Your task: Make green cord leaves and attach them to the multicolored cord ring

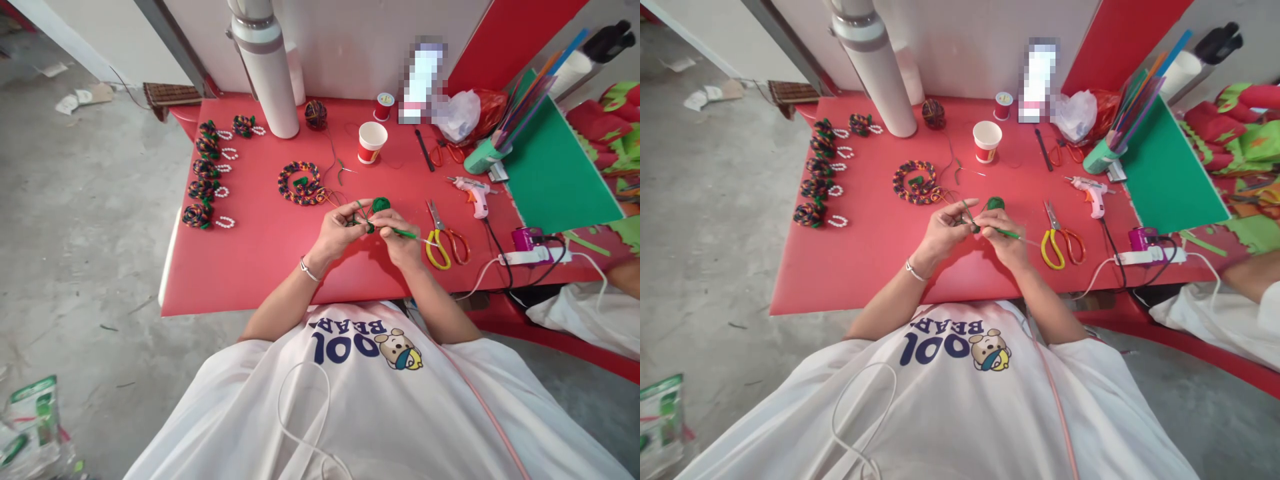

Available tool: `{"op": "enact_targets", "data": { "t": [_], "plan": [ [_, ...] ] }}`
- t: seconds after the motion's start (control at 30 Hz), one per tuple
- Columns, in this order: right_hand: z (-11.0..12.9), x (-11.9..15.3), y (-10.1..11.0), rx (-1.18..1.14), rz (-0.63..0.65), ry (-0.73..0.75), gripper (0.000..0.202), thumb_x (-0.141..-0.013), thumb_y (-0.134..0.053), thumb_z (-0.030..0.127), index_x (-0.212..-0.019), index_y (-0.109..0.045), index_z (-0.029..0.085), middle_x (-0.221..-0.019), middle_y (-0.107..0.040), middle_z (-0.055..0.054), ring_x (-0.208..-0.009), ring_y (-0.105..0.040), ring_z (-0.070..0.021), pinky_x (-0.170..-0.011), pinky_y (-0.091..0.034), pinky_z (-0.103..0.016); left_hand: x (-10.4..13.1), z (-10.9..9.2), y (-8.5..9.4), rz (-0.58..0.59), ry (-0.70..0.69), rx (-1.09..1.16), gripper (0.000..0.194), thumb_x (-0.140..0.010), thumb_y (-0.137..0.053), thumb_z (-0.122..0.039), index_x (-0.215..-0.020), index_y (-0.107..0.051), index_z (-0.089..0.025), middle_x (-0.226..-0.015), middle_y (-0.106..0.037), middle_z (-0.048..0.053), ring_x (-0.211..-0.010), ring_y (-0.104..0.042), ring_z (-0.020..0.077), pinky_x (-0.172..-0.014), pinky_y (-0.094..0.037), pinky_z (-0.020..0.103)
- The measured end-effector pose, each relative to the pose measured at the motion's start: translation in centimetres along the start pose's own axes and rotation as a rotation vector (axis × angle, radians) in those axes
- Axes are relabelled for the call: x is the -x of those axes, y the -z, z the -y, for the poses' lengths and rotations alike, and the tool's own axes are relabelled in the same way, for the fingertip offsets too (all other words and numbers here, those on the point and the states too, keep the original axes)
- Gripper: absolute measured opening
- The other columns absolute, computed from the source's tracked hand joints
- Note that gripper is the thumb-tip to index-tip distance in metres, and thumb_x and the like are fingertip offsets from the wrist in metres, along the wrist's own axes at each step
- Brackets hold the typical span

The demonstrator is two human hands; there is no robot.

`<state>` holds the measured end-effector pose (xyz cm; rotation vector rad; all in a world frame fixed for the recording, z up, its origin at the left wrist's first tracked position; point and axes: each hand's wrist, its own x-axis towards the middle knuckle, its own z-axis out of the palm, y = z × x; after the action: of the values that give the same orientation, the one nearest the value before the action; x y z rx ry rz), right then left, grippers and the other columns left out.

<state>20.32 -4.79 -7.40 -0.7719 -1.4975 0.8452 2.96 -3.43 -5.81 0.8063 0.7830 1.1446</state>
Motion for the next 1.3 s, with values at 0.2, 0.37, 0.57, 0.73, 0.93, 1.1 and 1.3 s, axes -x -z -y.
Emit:
{"op": "enact_targets", "data": {
  "t": [0.2, 0.37, 0.57, 0.73, 0.93, 1.1, 1.3],
  "plan": [
    [0.1, 1.5, -1.9, 0.281, -0.15, 0.088, 0.023, -0.1, -0.068, 0.05, -0.111, -0.083, 0.037, -0.106, -0.079, -0.003, -0.103, -0.072, -0.0222, -0.09, -0.062, -0.043, -0.1, 1.1, -0.1, -0.073, -0.094, -0.058, 0.064, -0.059, -0.095, -0.021, -0.12, -0.081, -0.016, -0.068, -0.07, -0.003, -0.057, -0.054, 0.0053, -0.056, -0.038, 0.02],
    [0.5, 1.6, -1.4, 0.595, -0.171, 0.177, 0.021, -0.098, -0.07, 0.051, -0.109, -0.084, 0.039, -0.109, -0.081, -0.004, -0.102, -0.067, -0.0238, -0.092, -0.059, -0.044, 0.1, 1.6, -0.6, -0.112, -0.092, -0.078, 0.067, -0.062, -0.095, -0.023, -0.127, -0.078, -0.015, -0.067, -0.069, -0.003, -0.055, -0.049, 0.005, -0.054, -0.035, 0.02],
    [-1.1, 1.0, -2.3, 0.303, -0.277, 0.148, 0.031, -0.098, -0.066, 0.06, -0.103, -0.082, 0.035, -0.103, -0.081, -0.003, -0.099, -0.074, -0.0232, -0.09, -0.062, -0.042, -0.1, 1.2, -0.3, -0.03, 0.008, 0.057, 0.074, -0.055, -0.101, -0.031, -0.124, -0.08, -0.016, -0.065, -0.069, -0.002, -0.047, -0.039, 0.0026, -0.047, -0.023, 0.022],
    [-2.2, 0.0, 0.4, -0.001, -0.11, -0.032, 0.038, -0.09, -0.071, 0.068, -0.093, -0.081, 0.032, -0.096, -0.082, -0.001, -0.095, -0.078, -0.0225, -0.087, -0.065, -0.041, 0.2, -0.2, 0.5, 0.023, 0.045, -0.019, 0.066, -0.059, -0.1, -0.029, -0.121, -0.082, -0.015, -0.079, -0.079, 0.005, -0.049, -0.043, 0.0037, -0.047, -0.028, 0.023],
    [-1.1, -1.0, 3.2, 0.024, 0.066, -0.061, 0.026, -0.092, -0.075, 0.061, -0.096, -0.085, 0.038, -0.098, -0.084, 0.002, -0.096, -0.078, -0.0221, -0.092, -0.063, -0.042, 0.2, -0.9, 0.5, 0.018, 0.036, -0.065, 0.067, -0.06, -0.098, -0.028, -0.123, -0.08, -0.014, -0.078, -0.078, 0.004, -0.049, -0.044, 0.0039, -0.046, -0.029, 0.022],
    [-0.2, -1.5, 3.7, 0.092, 0.137, -0.082, 0.027, -0.094, -0.072, 0.061, -0.099, -0.086, 0.038, -0.098, -0.085, 0.001, -0.1, -0.078, -0.0237, -0.097, -0.061, -0.045, 0.1, -0.8, 0.7, 0.001, 0.028, -0.057, 0.06, -0.06, -0.096, -0.026, -0.118, -0.082, -0.014, -0.074, -0.071, 0.0, -0.051, -0.044, 0.0038, -0.045, -0.026, 0.022],
    [0.2, -1.8, 4.5, 0.05, 0.239, -0.087, 0.019, -0.097, -0.072, 0.052, -0.101, -0.085, 0.039, -0.103, -0.086, 0.002, -0.103, -0.079, -0.0232, -0.1, -0.06, -0.045, 0.0, -0.5, 1.1, -0.004, 0.035, -0.052, 0.058, -0.061, -0.095, -0.027, -0.116, -0.082, -0.015, -0.074, -0.07, 0.0, -0.051, -0.044, 0.0039, -0.046, -0.024, 0.022]
  ]
}}
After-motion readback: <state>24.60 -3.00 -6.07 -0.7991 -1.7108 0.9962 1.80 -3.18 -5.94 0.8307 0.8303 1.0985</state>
